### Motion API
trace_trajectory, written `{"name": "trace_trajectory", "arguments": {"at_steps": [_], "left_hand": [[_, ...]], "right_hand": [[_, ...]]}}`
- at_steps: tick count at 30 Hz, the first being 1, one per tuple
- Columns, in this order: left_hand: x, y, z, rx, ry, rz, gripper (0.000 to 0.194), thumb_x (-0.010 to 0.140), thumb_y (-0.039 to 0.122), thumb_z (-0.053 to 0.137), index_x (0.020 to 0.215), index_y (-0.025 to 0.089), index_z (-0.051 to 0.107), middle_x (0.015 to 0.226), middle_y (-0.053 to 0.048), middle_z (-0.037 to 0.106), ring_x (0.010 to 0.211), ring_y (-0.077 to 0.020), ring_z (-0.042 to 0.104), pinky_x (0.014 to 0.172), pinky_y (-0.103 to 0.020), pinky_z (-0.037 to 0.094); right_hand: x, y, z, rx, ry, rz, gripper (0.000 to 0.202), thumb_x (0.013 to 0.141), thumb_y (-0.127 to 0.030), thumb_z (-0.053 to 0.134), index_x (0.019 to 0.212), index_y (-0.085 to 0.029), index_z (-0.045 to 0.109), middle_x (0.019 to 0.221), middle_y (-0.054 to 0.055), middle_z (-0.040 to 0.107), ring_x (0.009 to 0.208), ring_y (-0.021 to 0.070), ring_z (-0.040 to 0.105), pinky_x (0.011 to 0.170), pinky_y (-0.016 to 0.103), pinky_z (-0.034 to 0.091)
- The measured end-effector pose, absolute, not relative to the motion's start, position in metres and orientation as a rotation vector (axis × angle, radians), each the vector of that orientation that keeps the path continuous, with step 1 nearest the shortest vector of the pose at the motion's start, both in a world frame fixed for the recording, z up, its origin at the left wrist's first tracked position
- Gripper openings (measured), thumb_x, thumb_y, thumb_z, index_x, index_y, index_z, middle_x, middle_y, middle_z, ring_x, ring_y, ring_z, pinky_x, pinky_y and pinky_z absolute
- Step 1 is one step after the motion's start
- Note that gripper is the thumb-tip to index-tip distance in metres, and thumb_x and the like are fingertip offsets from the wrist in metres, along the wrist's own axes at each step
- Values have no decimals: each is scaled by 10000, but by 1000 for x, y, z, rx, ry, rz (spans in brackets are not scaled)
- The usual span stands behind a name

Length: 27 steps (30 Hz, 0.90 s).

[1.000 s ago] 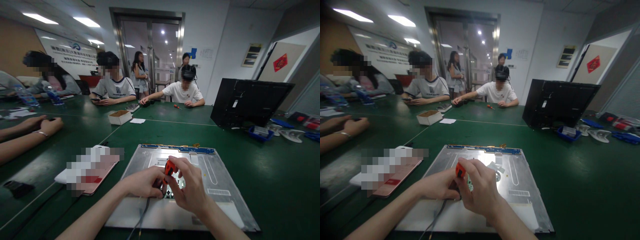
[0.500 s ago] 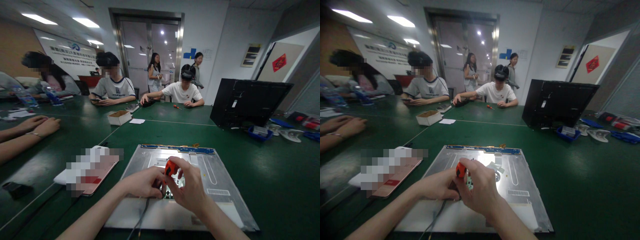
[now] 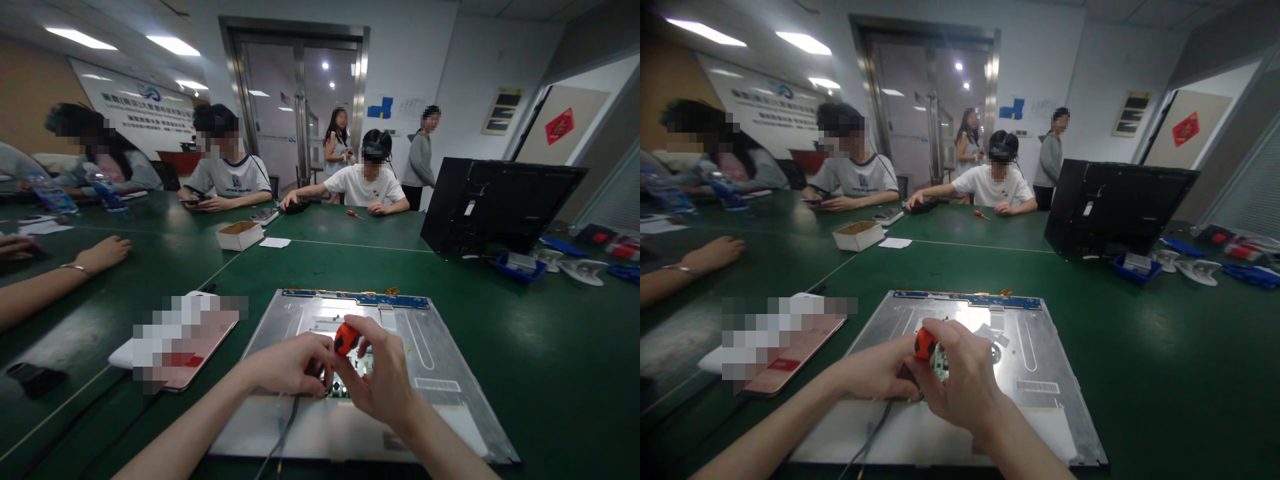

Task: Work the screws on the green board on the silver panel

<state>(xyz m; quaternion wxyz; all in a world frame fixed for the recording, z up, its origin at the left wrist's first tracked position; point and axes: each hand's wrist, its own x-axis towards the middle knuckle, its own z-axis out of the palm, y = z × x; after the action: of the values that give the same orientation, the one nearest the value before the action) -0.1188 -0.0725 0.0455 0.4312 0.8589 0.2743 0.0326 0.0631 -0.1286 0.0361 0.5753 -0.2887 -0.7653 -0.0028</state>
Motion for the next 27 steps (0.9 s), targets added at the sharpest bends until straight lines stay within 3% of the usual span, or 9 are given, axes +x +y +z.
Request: {"name": "trace_trajectory", "arguments": {"at_steps": [14,27], "left_hand": [[-118,-73,41,2144,690,101,134,669,148,686,791,154,630,904,-9,579,663,-123,508,557,-221,419],[-122,-71,38,2172,676,122,246,704,161,702,946,201,693,956,-17,585,737,-150,525,629,-251,449]], "right_hand": [[62,-128,36,-680,-1806,-6,342,916,-275,563,1231,-215,445,828,37,672,666,159,623,529,266,501],[62,-129,36,-735,-1739,-100,333,941,-377,539,1209,-216,425,802,19,669,584,144,610,524,274,520]]}}
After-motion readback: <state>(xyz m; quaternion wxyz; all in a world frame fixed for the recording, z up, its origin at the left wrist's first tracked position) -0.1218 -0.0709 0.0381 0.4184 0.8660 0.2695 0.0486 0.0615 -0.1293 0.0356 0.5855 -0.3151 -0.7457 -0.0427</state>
